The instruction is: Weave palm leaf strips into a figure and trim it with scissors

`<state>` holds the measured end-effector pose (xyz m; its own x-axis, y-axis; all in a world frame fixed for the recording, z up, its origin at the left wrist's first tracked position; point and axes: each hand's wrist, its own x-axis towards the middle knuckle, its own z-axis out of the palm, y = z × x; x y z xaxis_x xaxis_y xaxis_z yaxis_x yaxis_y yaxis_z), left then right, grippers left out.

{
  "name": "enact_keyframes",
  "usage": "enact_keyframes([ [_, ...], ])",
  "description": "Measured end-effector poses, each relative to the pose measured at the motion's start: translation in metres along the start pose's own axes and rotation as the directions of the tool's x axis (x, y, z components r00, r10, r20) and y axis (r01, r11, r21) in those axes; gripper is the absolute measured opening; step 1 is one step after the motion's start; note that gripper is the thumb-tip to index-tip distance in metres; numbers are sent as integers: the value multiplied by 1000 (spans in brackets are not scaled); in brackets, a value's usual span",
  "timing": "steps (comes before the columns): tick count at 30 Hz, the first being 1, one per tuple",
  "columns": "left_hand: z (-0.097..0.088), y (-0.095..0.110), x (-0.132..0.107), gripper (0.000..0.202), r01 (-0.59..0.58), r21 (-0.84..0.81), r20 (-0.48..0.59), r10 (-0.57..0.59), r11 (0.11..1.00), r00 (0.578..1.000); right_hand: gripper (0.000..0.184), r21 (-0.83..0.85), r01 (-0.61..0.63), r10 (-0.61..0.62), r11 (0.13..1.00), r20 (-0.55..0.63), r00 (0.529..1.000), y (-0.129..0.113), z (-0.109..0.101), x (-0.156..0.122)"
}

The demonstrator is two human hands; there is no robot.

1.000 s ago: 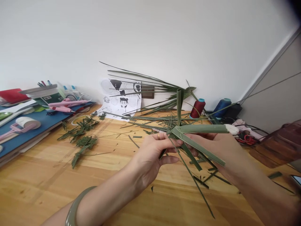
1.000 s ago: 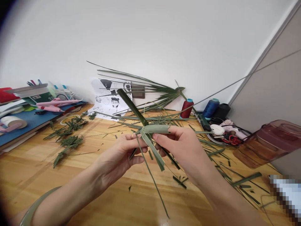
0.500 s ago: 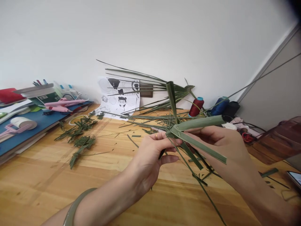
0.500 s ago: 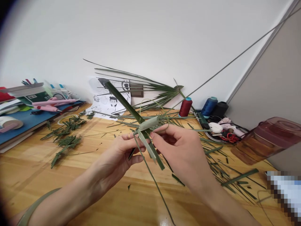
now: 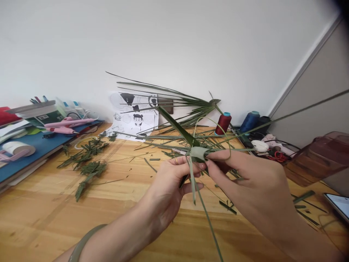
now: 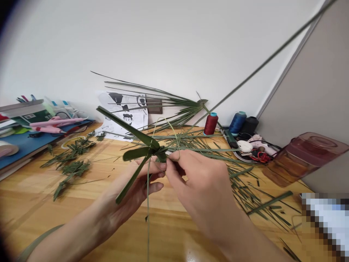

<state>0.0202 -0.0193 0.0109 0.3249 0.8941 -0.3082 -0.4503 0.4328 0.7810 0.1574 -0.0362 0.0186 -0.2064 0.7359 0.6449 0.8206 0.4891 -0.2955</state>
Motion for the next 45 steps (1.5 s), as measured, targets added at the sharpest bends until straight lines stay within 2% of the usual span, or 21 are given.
enact_keyframes([
  [12, -2, -5, 1, 8, -34, -7, 74, 34, 999, 997, 13, -129, 131, -134, 983, -18, 991, 1, 2, -3],
  [18, -1, -6, -1, 9, -93, 15, 81, 91, 996, 993, 9, -167, 228, -251, 959, -134, 959, 6, 8, -3],
  [22, -1, -6, 0, 11, -127, 23, 89, 124, 992, 988, 10, -161, 251, -272, 954, -122, 955, 7, 10, -3],
  [25, 0, -5, -1, 9, -107, 13, 83, 105, 994, 991, 9, -21, 160, -161, 987, -92, 983, 6, 7, 0],
  [27, 1, -3, -2, 7, -78, -9, 71, 79, 997, 994, 9, 144, -13, 11, 990, 18, 1000, 4, 2, 4],
  [28, 2, -2, -3, 7, -69, -14, 58, 69, 998, 996, 10, 222, -122, 102, 967, 99, 990, 4, -1, 6],
  [30, 2, 0, -2, 9, -71, -9, 26, 71, 997, 997, 11, 354, -302, 219, 885, 255, 942, 3, -7, 11],
  [33, 1, 1, 0, 9, -87, 5, 12, 87, 996, 996, 12, 482, -421, 269, 768, 354, 896, 4, -12, 16],
  [36, 0, 0, 2, 7, -91, 17, 30, 90, 996, 995, 15, 477, -447, 289, 757, 369, 883, 5, -12, 17],
  [41, -1, -2, 5, 5, -104, 38, 53, 102, 994, 993, 18, 300, -307, 197, 903, 346, 917, 7, -10, 15],
  [45, -1, -1, 7, 8, -71, 69, 29, 70, 995, 997, 20, 267, -255, 136, 929, 395, 909, 13, -9, 15],
])
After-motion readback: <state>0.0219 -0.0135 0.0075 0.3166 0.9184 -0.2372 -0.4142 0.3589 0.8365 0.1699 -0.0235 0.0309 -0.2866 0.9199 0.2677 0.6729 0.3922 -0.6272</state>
